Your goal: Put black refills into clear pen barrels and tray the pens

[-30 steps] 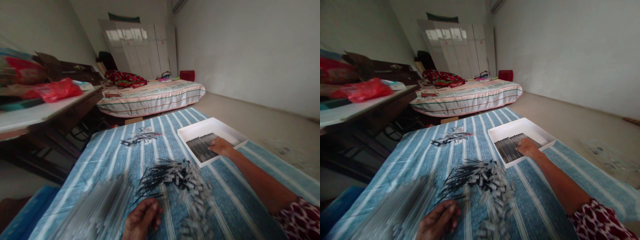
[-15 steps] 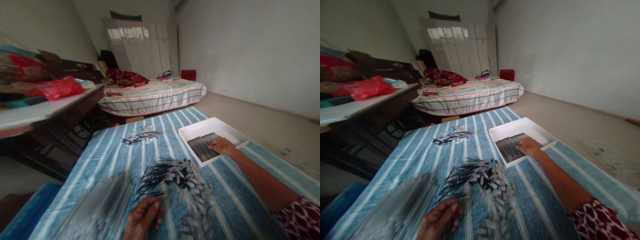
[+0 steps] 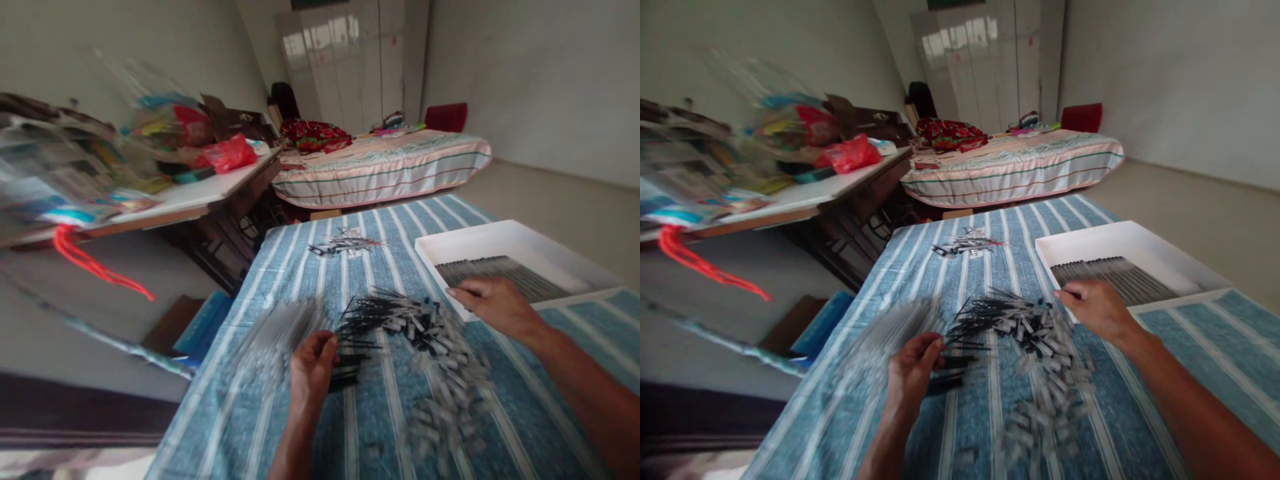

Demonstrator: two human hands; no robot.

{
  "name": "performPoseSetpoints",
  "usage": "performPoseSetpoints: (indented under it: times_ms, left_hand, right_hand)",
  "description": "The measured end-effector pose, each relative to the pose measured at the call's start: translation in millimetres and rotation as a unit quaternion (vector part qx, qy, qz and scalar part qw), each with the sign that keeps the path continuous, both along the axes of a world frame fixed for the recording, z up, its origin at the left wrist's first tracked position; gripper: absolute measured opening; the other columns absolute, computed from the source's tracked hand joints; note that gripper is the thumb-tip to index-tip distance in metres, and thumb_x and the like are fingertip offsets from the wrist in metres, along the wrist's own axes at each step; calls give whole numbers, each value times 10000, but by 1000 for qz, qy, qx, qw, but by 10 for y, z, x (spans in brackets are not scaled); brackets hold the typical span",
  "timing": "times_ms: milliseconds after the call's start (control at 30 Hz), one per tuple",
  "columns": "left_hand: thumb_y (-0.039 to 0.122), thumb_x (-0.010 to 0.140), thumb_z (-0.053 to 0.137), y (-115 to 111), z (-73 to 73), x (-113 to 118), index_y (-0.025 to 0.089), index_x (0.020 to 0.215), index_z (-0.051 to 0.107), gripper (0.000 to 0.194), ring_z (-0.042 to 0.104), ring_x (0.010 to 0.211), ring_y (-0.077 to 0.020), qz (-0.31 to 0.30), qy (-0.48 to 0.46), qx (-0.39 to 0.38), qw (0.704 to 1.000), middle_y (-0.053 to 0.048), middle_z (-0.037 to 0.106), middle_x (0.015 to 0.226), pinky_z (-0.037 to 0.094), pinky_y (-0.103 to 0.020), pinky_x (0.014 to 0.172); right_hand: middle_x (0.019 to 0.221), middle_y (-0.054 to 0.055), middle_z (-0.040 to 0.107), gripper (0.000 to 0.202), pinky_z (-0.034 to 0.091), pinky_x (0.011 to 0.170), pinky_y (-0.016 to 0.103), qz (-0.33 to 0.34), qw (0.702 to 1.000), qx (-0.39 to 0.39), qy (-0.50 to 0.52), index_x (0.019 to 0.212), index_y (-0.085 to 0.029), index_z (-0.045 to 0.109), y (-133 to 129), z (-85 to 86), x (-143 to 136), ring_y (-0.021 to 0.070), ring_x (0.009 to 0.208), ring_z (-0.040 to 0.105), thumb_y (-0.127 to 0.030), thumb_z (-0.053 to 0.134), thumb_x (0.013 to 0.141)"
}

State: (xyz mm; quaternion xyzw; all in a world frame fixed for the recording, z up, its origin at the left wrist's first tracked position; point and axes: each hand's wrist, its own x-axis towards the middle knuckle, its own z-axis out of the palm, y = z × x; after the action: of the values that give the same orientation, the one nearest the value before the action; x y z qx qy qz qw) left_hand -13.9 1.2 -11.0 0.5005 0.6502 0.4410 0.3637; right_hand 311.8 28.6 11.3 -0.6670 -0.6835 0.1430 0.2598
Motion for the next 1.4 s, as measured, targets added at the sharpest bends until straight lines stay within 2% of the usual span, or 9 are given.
performPoseSetpoints:
  times_ms: [133, 200, 300, 433, 533, 633, 1033, 1267, 1400]
  left_hand:
    - [333, 739, 537, 25, -55, -153, 146, 837, 657, 244, 642, 647, -181, 8, 176, 46, 983, -42, 687, 713, 483, -255, 599]
    - [285, 766, 512, 20, -50, -164, 139, 881, 660, 238, 653, 754, -195, 7, 253, 54, 966, -65, 696, 799, 486, -267, 688]
    - [203, 802, 469, 7, -20, -126, 131, 933, 653, 236, 639, 833, -192, 5, 355, 39, 934, -86, 676, 895, 467, -273, 760]
    - [193, 828, 446, -2, 20, -47, 149, 959, 644, 241, 616, 859, -207, -1, 476, -17, 879, -91, 630, 936, 452, -274, 705]
    - [209, 842, 427, 18, 37, -3, 164, 903, 645, 231, 597, 881, -217, -15, 532, -45, 845, -87, 607, 924, 437, -273, 668]
    - [220, 852, 405, 57, 51, 20, 161, 850, 640, 242, 591, 883, -219, -20, 559, -64, 826, -91, 595, 910, 425, -273, 655]
    - [202, 860, 373, 143, 196, 62, 138, 864, 614, 249, 602, 918, -234, -60, 589, -107, 799, -111, 607, 939, 429, -290, 698]
    - [194, 856, 380, 142, 169, 7, 141, 807, 608, 239, 607, 892, -222, -47, 579, -78, 810, -107, 624, 905, 419, -287, 707]
    - [222, 869, 372, 123, 222, 2, 152, 799, 596, 245, 600, 880, -222, -26, 569, -58, 820, -102, 622, 903, 409, -290, 682]
  right_hand:
    - [475, -34, 452, 416, 254, 479, 207, 148, 988, -5, 38, 543, -170, 555, -134, -58, -543, 94, 483, 418, -439, 433, 835]
    - [489, -28, 477, 398, 246, 494, 213, 196, 980, -16, 27, 544, -166, 554, -165, -92, -751, 94, 492, 421, -404, 436, 841]
    - [512, -13, 519, 370, 236, 513, 223, 228, 973, -33, 3, 545, -162, 560, -197, -151, -953, 97, 510, 442, -362, 451, 837]
    - [520, -5, 538, 358, 222, 517, 229, 244, 969, -47, -5, 555, -162, 571, -227, -231, -1066, 96, 513, 453, -350, 457, 838]
    - [516, -2, 543, 357, 213, 512, 230, 243, 969, -45, -4, 549, -160, 573, -231, -269, -1096, 95, 505, 450, -338, 459, 837]
    - [525, 1, 562, 339, 218, 510, 226, 243, 969, -41, 4, 557, -161, 587, -229, -286, -1113, 96, 511, 464, -322, 470, 831]
    - [541, -8, 605, 306, 251, 518, 221, 220, 975, 4, 29, 555, -173, 607, -230, -372, -1178, 95, 529, 505, -297, 520, 821]
    - [562, -10, 637, 278, 238, 505, 225, 205, 979, 18, 18, 581, -179, 637, -215, -405, -1178, 94, 533, 527, -295, 536, 812]
    - [601, 3, 665, 279, 236, 514, 231, 206, 978, 23, -4, 602, -177, 652, -202, -418, -1194, 102, 569, 564, -317, 534, 813]
